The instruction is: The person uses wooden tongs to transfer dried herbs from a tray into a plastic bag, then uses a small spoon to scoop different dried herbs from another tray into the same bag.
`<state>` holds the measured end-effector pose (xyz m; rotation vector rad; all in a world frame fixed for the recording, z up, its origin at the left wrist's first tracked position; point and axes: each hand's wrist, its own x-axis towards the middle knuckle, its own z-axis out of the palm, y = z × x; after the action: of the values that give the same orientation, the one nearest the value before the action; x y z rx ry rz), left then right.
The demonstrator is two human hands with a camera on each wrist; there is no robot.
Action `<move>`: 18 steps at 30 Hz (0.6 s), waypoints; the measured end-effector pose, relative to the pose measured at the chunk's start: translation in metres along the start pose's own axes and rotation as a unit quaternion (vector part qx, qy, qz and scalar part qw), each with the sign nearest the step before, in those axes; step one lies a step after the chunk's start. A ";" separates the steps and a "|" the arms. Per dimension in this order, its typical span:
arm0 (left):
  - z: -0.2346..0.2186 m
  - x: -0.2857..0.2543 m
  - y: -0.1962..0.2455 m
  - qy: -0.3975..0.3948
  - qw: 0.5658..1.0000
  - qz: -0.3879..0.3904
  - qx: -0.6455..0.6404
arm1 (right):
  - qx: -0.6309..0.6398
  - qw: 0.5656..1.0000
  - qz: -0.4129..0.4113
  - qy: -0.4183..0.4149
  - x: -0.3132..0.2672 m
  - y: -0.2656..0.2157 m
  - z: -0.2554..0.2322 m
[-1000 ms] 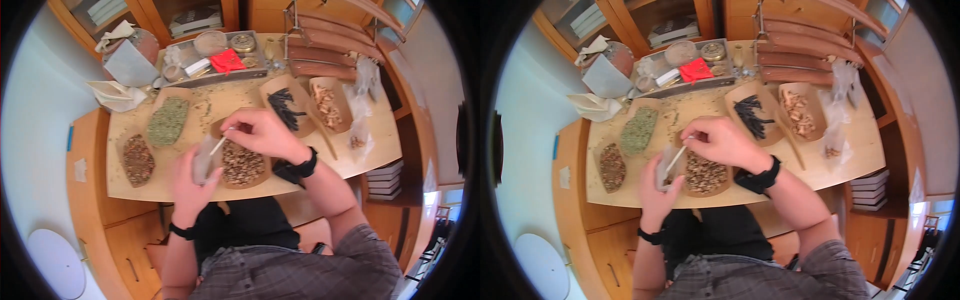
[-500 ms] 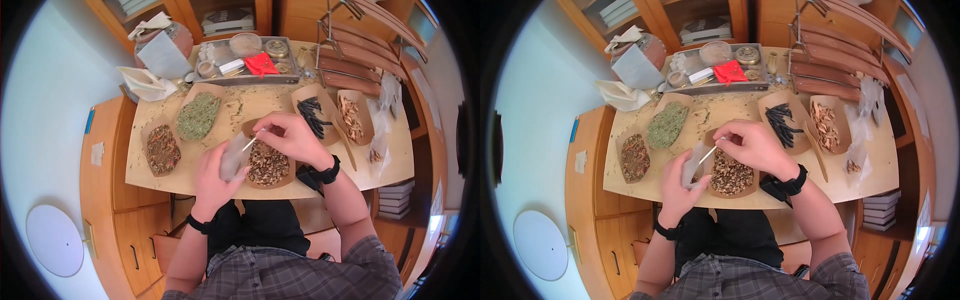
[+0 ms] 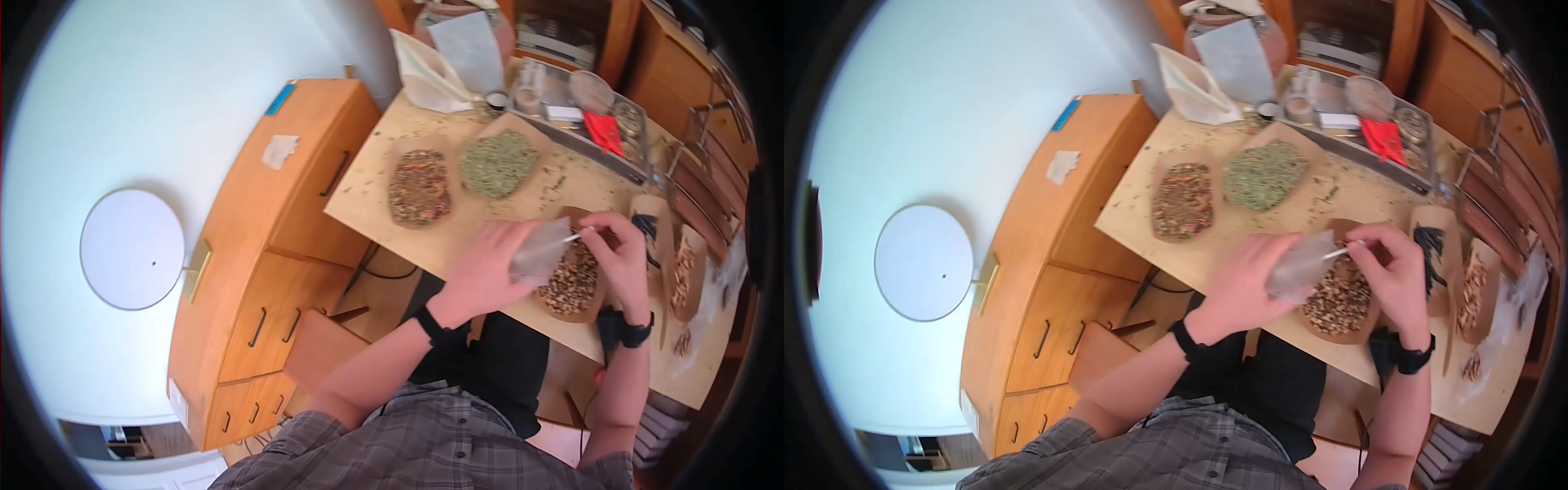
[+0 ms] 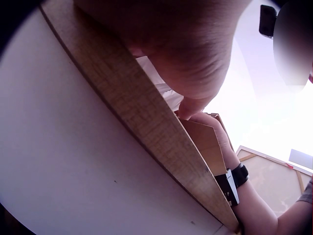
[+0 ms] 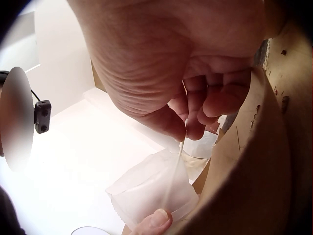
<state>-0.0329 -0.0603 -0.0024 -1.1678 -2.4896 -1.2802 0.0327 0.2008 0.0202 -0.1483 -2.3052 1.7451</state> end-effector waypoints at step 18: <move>0.005 -0.003 -0.003 -0.008 0.999 -0.020 -0.033 | -0.088 0.996 -0.006 0.009 -0.002 -0.020 -0.004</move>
<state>-0.0313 -0.0595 -0.0087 -1.1530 -2.5121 -1.3786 0.0367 0.1986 0.0397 -0.1803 -2.4393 1.5270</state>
